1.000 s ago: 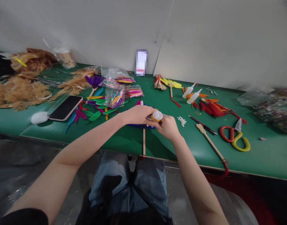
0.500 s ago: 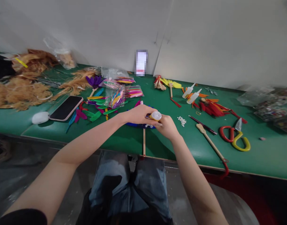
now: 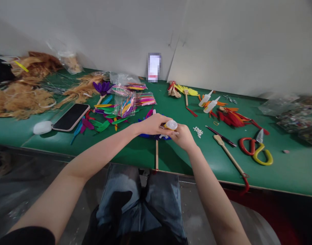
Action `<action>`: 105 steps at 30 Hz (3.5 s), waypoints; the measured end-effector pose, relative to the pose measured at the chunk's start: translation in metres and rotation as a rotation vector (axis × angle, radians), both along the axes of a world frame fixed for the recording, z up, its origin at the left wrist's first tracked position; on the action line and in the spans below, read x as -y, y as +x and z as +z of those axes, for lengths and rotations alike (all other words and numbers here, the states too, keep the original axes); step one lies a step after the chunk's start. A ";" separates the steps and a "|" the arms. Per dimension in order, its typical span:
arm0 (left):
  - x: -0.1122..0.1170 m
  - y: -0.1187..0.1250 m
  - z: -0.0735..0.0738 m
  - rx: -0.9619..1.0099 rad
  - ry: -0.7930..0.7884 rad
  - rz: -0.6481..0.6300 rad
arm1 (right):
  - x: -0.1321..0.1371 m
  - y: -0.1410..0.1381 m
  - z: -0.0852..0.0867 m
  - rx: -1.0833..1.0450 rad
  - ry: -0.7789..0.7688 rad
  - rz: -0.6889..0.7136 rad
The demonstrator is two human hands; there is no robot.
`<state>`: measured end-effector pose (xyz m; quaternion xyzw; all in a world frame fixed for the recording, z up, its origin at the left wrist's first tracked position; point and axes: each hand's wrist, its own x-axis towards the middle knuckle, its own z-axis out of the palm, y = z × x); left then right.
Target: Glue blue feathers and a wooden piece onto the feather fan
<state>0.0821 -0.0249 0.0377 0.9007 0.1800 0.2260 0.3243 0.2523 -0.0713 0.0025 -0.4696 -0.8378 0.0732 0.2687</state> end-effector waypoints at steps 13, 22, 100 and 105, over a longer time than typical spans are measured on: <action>0.007 0.001 0.009 -0.114 0.080 0.067 | 0.001 -0.001 -0.002 -0.020 -0.002 -0.067; 0.008 -0.013 0.013 -0.074 0.147 0.272 | 0.003 -0.005 0.002 -0.093 0.007 -0.156; 0.144 -0.040 -0.062 -0.069 0.150 0.494 | 0.018 -0.015 0.005 -0.199 0.066 -0.115; 0.152 -0.055 -0.013 0.335 -0.349 0.577 | 0.018 -0.013 0.002 -0.225 0.019 -0.114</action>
